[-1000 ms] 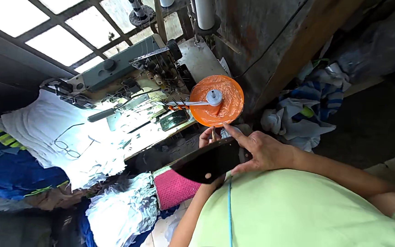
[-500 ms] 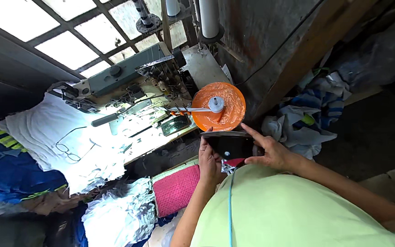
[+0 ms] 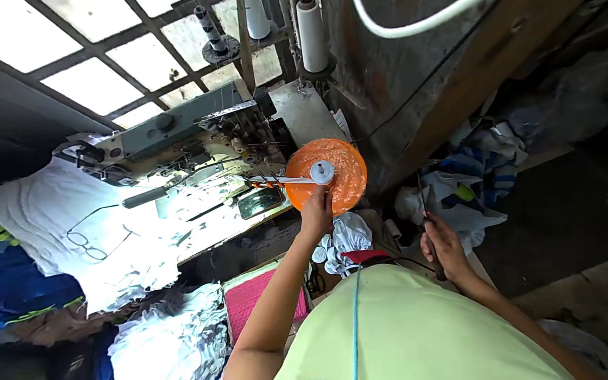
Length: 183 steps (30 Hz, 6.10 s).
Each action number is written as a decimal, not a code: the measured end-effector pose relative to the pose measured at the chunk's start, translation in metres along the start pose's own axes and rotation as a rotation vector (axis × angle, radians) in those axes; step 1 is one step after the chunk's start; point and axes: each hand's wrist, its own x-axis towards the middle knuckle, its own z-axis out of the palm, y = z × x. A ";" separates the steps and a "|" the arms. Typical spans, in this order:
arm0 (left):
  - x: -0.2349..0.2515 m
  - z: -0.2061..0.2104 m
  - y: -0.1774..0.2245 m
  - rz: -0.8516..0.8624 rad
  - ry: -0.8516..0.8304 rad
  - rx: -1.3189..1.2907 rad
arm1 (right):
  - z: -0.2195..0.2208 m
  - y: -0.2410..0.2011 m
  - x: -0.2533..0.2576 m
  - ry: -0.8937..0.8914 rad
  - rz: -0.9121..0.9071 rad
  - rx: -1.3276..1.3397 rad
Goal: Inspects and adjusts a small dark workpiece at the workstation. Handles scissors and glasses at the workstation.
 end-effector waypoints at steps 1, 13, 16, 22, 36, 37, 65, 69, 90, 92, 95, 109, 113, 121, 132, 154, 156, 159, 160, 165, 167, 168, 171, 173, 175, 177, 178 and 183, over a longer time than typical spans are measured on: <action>0.005 0.004 0.002 0.017 0.016 0.068 | -0.001 0.001 -0.001 -0.012 -0.001 0.001; 0.019 0.033 -0.011 0.113 0.293 0.246 | 0.000 -0.004 0.000 -0.191 -0.001 -0.040; 0.015 0.039 -0.019 0.102 0.279 0.245 | 0.001 -0.007 0.008 -0.227 0.023 -0.011; 0.015 0.046 -0.007 -0.096 0.154 0.335 | 0.026 -0.015 0.035 -0.223 0.007 0.012; -0.037 0.066 0.021 0.475 0.518 -0.188 | 0.093 -0.044 0.053 -0.217 -0.324 0.226; -0.038 0.067 0.022 0.489 0.519 -0.197 | 0.095 -0.047 0.051 -0.224 -0.332 0.244; -0.031 0.028 0.005 0.233 0.152 -0.253 | 0.067 -0.044 0.036 -0.180 -0.240 0.139; -0.084 0.011 0.028 0.196 0.050 -0.663 | 0.072 -0.042 0.032 -0.222 -0.249 0.118; -0.144 -0.017 0.025 0.091 0.056 -1.010 | 0.115 -0.061 0.011 -0.657 -0.414 -0.026; -0.150 -0.019 0.024 0.058 0.070 -1.163 | 0.104 -0.060 0.015 -0.676 -0.497 -0.066; -0.156 -0.023 0.029 0.010 0.093 -1.249 | 0.092 -0.063 0.003 -0.813 -0.574 -0.187; -0.195 -0.016 0.046 0.502 0.197 -0.828 | 0.110 -0.079 -0.019 -0.813 -1.152 -0.718; -0.187 -0.013 0.054 0.477 0.295 -0.847 | 0.111 -0.076 -0.021 -0.773 -1.229 -0.730; -0.179 0.000 0.053 0.400 0.462 -0.896 | 0.107 -0.078 -0.027 -0.727 -1.298 -0.789; -0.165 0.020 0.045 0.380 0.517 -1.204 | 0.109 -0.070 -0.031 -0.554 -1.348 -0.861; -0.170 0.021 0.066 0.182 0.634 -1.348 | 0.110 -0.057 -0.031 -0.508 -1.307 -0.889; -0.170 0.021 0.068 0.167 0.643 -1.348 | 0.109 -0.057 -0.031 -0.501 -1.309 -0.888; -0.171 0.022 0.066 0.152 0.629 -1.336 | 0.107 -0.056 -0.031 -0.485 -1.321 -0.880; -0.171 0.022 0.066 0.148 0.628 -1.342 | 0.106 -0.056 -0.031 -0.480 -1.328 -0.878; -0.170 0.021 0.062 0.167 0.594 -1.302 | 0.100 -0.055 -0.030 -0.392 -1.272 -0.906; -0.175 0.017 0.048 0.236 0.468 -1.191 | 0.077 -0.063 -0.014 -0.235 -0.978 -0.917; -0.176 0.016 0.042 0.239 0.428 -1.195 | 0.059 -0.074 0.001 -0.159 -0.807 -0.870; -0.174 0.011 0.031 0.136 0.385 -1.237 | 0.026 -0.089 0.020 -0.101 -0.607 -0.530; -0.166 0.008 0.033 0.172 0.370 -1.260 | 0.030 -0.088 0.018 -0.190 -0.604 -0.312; -0.160 0.008 0.037 0.177 0.360 -1.271 | 0.034 -0.083 0.020 -0.281 -0.598 -0.264; -0.157 0.006 0.038 0.158 0.337 -1.292 | 0.037 -0.076 0.021 -0.365 -0.549 -0.267; -0.156 0.005 0.039 0.139 0.319 -1.325 | 0.037 -0.071 0.021 -0.407 -0.519 -0.262; -0.152 0.004 0.040 0.035 0.262 -1.516 | 0.047 -0.056 0.013 -0.505 -0.385 -0.181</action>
